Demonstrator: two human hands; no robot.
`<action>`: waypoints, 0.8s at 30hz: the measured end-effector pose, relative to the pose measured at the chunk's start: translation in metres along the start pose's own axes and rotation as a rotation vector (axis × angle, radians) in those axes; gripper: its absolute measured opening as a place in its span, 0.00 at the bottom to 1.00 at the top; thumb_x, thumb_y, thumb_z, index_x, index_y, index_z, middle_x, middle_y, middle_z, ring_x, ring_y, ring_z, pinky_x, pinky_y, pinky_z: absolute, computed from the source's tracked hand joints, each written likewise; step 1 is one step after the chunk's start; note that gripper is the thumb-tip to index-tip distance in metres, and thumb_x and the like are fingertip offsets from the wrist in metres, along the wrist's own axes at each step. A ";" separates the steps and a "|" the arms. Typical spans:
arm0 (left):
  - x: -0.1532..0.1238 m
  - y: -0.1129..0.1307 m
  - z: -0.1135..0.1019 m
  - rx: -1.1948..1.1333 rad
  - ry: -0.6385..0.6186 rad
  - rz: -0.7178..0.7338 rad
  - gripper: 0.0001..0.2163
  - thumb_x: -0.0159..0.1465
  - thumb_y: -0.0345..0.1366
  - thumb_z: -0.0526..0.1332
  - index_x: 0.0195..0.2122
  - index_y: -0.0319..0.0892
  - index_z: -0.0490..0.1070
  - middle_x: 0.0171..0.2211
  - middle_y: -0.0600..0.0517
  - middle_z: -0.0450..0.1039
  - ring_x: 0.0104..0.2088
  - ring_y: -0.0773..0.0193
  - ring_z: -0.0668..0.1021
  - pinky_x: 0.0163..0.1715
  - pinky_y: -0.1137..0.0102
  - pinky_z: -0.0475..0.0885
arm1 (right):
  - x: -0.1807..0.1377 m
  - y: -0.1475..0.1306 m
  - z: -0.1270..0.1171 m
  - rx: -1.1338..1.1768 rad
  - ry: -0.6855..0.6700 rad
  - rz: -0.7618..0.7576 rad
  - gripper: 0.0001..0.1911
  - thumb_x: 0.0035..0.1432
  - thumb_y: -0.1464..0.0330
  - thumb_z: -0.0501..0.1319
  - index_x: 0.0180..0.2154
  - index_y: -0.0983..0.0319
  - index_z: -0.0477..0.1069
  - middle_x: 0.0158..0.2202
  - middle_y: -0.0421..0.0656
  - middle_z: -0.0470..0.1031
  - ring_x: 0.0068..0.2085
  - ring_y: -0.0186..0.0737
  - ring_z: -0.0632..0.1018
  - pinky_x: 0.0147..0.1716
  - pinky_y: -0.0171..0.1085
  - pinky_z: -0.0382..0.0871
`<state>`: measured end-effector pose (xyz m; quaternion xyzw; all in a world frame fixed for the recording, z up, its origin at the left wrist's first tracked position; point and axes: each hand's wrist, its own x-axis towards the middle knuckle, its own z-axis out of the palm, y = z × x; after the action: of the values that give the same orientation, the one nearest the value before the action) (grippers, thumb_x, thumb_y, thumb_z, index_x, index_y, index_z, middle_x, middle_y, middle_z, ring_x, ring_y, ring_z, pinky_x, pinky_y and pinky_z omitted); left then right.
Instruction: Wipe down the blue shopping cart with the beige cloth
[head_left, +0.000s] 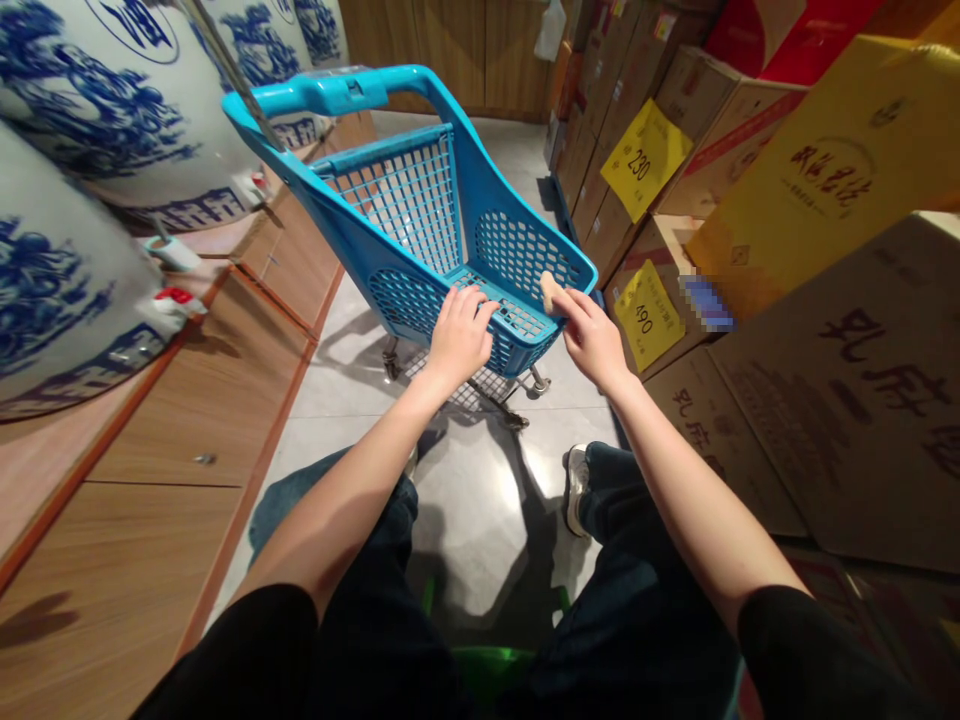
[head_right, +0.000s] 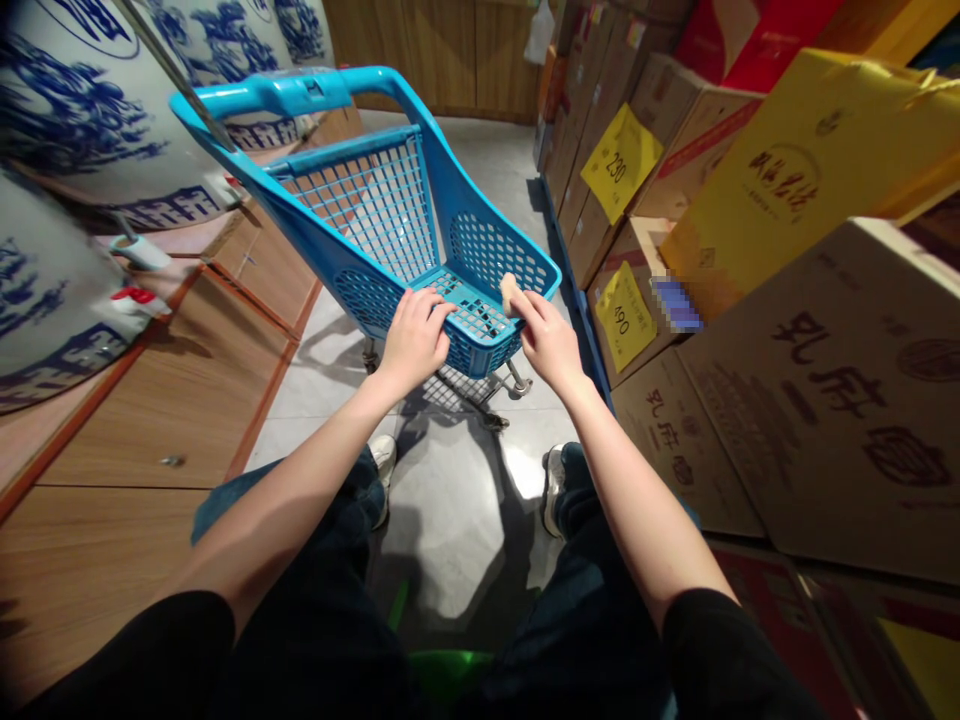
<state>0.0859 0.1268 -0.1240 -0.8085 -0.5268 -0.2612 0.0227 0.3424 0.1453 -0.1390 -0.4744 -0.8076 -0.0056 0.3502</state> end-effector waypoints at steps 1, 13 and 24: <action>0.000 0.000 0.000 0.006 -0.003 0.000 0.23 0.66 0.27 0.55 0.61 0.39 0.76 0.62 0.38 0.76 0.72 0.45 0.71 0.78 0.41 0.58 | -0.001 -0.002 0.002 -0.012 0.023 -0.003 0.32 0.61 0.78 0.55 0.64 0.57 0.77 0.65 0.49 0.79 0.66 0.51 0.79 0.64 0.51 0.79; 0.000 0.000 0.000 0.032 0.005 0.005 0.22 0.67 0.28 0.54 0.60 0.39 0.75 0.61 0.38 0.76 0.72 0.45 0.71 0.78 0.41 0.59 | -0.005 -0.016 0.002 -0.002 -0.031 -0.048 0.32 0.63 0.78 0.53 0.64 0.56 0.76 0.65 0.49 0.79 0.66 0.49 0.80 0.65 0.50 0.79; -0.001 0.000 0.000 0.012 0.004 -0.001 0.22 0.68 0.27 0.55 0.62 0.37 0.76 0.62 0.37 0.75 0.72 0.44 0.70 0.78 0.40 0.58 | -0.013 -0.025 0.008 0.028 -0.010 -0.164 0.32 0.64 0.80 0.54 0.65 0.54 0.76 0.66 0.46 0.79 0.66 0.46 0.80 0.65 0.46 0.79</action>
<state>0.0855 0.1267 -0.1247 -0.8075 -0.5289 -0.2597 0.0287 0.3223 0.1242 -0.1446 -0.4017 -0.8455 -0.0204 0.3512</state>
